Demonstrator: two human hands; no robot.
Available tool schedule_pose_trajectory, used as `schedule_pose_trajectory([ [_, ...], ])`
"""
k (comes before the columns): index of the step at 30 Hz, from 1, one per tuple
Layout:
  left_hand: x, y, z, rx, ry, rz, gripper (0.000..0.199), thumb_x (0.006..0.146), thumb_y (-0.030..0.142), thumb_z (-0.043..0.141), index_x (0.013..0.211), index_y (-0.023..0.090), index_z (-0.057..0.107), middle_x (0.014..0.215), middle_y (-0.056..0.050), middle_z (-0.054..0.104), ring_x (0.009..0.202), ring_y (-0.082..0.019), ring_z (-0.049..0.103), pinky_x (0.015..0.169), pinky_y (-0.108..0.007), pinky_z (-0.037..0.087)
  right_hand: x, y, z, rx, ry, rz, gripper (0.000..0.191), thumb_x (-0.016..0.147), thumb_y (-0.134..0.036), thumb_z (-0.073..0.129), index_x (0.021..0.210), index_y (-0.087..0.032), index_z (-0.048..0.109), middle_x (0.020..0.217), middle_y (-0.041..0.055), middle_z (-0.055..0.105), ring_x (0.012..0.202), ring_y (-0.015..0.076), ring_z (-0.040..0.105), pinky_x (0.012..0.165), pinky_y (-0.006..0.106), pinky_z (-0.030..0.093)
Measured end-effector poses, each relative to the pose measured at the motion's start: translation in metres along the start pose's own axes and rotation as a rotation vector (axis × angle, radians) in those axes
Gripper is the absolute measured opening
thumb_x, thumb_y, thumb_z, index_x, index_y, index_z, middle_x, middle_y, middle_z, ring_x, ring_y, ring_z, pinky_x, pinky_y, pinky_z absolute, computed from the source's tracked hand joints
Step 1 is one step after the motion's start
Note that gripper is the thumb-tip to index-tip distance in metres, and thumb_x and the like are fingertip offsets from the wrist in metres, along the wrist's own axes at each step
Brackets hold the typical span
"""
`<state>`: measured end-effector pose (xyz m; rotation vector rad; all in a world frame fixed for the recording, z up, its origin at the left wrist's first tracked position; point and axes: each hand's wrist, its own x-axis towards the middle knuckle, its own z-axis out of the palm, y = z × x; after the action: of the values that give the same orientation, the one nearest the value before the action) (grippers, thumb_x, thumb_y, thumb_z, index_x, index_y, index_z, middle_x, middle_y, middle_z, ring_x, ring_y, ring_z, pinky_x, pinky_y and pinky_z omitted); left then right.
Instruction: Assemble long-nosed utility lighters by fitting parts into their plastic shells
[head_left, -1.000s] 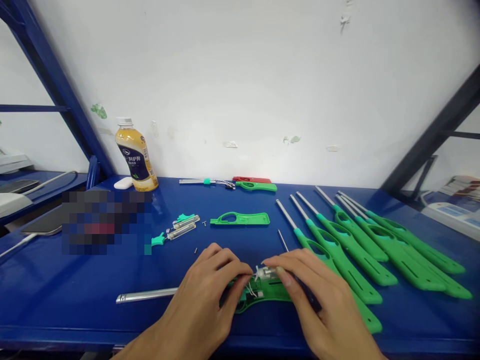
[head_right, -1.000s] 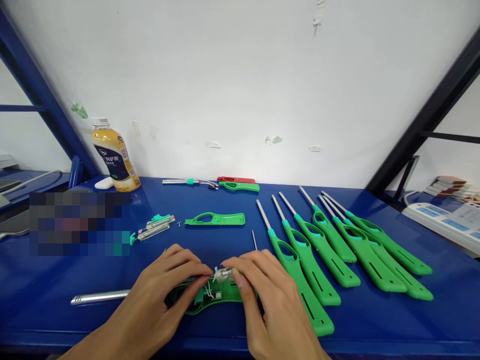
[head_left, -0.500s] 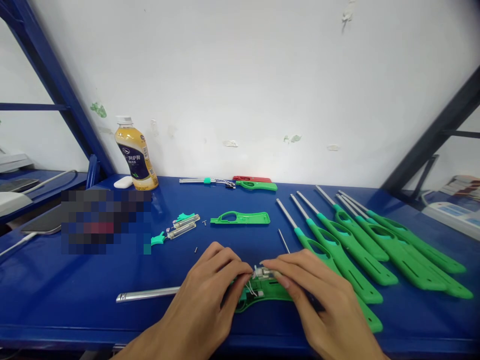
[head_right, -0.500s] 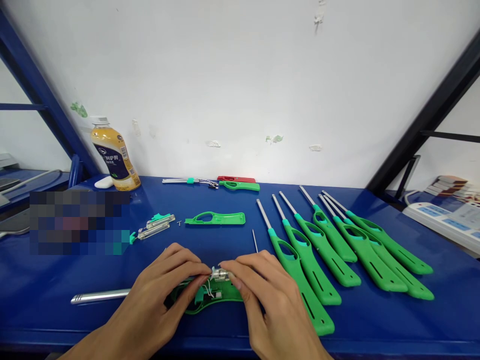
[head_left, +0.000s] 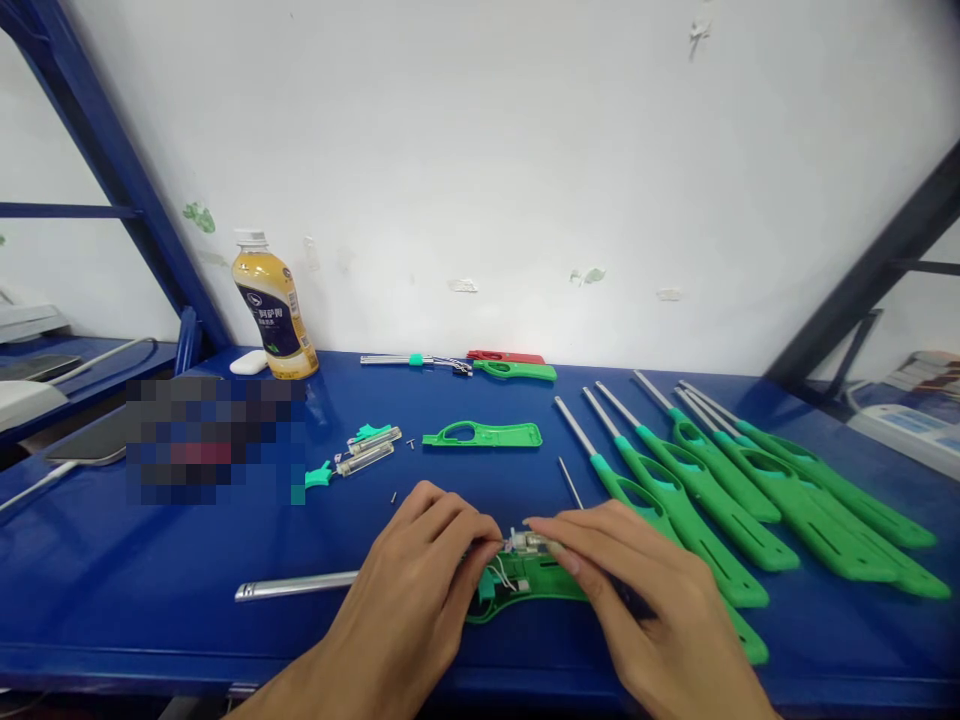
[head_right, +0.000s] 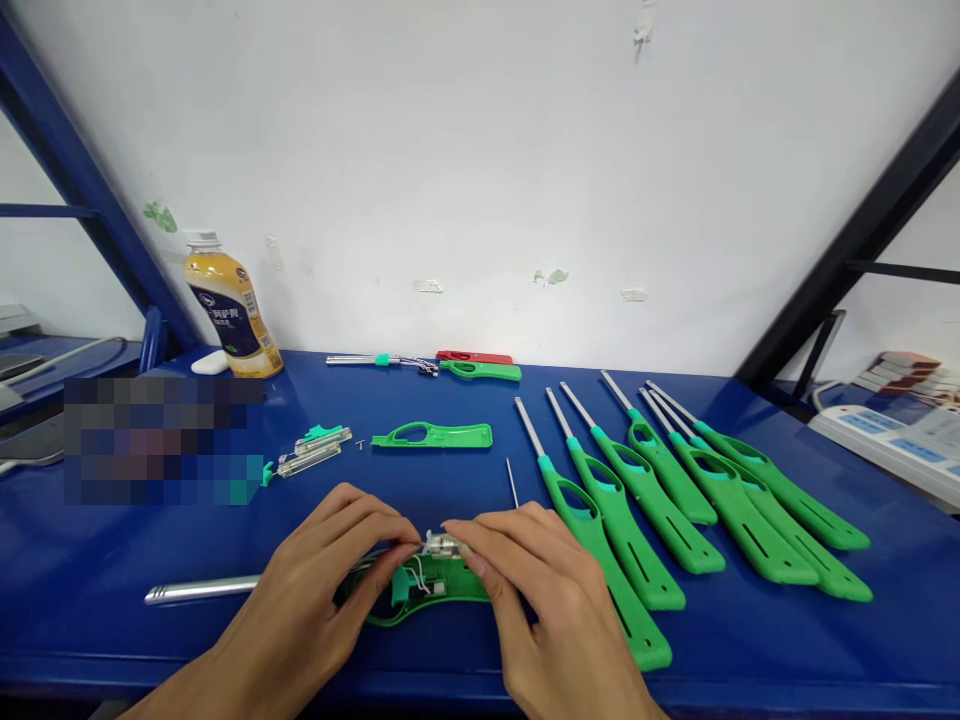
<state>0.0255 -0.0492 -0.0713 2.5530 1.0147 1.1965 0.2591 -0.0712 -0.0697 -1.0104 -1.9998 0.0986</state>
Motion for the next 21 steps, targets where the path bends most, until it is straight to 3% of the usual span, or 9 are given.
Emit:
schedule_pose_trajectory([
  [14,0.0006,0.0030,-0.0005,-0.017,0.021,0.027,0.021,0.109,0.001,0.054,0.105,0.021,0.062,0.095,-0.001,0.071,0.087,-0.019,0.058,0.076,-0.031,0.052,0.0011,-0.0020,0.0002,0.042,0.051,-0.070,0.034,0.102,-0.007,0.067,0.127,-0.027,0.081,0.107,0.0002,0.085,0.089,0.0178,0.079,0.082,0.031,0.065],
  [21,-0.0010,0.0019,-0.0001,0.087,0.062,0.012,0.016,0.110,0.008,0.059,0.106,0.022,0.064,0.095,0.001,0.074,0.084,-0.020,0.060,0.078,-0.035,0.051,0.0009,-0.0018,-0.0008,0.041,0.008,0.021,0.032,0.106,-0.012,0.063,0.127,-0.029,0.079,0.111,0.0004,0.085,0.097,0.0193,0.079,0.085,0.031,0.065],
])
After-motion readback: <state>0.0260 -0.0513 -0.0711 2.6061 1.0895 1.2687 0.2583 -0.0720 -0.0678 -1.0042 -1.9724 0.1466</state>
